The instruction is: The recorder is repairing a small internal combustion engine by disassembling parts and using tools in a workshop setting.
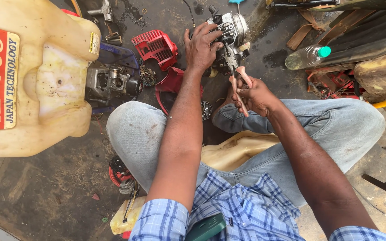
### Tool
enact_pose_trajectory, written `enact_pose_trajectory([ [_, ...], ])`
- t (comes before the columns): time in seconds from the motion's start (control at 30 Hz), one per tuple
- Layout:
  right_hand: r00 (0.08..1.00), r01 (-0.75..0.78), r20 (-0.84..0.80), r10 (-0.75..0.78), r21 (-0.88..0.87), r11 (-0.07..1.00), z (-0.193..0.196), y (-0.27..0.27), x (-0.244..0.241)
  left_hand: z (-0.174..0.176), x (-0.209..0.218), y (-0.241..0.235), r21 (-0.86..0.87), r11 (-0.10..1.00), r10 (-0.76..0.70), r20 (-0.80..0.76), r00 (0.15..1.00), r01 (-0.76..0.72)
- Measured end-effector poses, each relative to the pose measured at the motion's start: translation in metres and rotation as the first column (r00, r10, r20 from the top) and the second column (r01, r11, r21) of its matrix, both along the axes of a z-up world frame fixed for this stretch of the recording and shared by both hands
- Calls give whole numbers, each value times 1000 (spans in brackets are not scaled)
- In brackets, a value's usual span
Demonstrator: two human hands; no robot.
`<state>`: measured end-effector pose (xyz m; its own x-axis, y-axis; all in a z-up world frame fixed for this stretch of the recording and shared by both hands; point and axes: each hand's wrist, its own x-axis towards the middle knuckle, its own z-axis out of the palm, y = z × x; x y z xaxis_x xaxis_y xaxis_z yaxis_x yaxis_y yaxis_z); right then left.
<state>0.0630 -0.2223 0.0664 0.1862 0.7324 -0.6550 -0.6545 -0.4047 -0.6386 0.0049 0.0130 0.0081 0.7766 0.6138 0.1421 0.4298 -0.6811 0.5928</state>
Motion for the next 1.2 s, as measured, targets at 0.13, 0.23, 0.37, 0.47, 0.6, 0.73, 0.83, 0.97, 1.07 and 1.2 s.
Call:
enact_pose_trajectory([
  [0.13, 492, -163, 764, 418, -390, 906, 5, -5, -2, -3, -2, 1, 7, 1000, -7, 35, 999, 7],
  [0.23, 278, -192, 878, 390, -347, 918, -20, -23, -3, 4, -3, -1, -13, 1000, -16, 35, 999, 17],
  [0.37, 812, -98, 532, 241, -283, 954, -6, -15, -12, 15, -9, 1, 5, 999, -52, 82, 995, 52],
  [0.47, 911, -80, 381, 155, -206, 975, -10, -17, -16, 12, -7, -3, -31, 998, -58, 65, 996, 60],
  [0.6, 912, -83, 381, 149, -185, 979, 1, -9, -16, 14, -5, -1, -16, 999, -45, 39, 998, 45],
  [0.73, 916, -77, 372, 150, -205, 976, 7, -5, -15, 23, -3, -7, 41, 999, -6, 28, 1000, 5],
  [0.83, 894, -98, 412, 179, -210, 973, 3, -5, -13, 22, -3, -15, 134, 990, 44, 48, 998, -50],
  [0.97, 909, -83, 389, 151, -186, 979, 1, -5, -16, 13, -4, -18, 81, 994, 56, 203, 977, -74],
  [1.07, 922, -79, 361, 143, -187, 979, -4, -10, -19, 11, -9, -20, -68, 997, 59, 251, 966, -43],
  [1.2, 933, -74, 334, 134, -186, 980, -7, -15, -23, 7, -10, -25, 30, 1000, -3, 295, 955, -7],
])
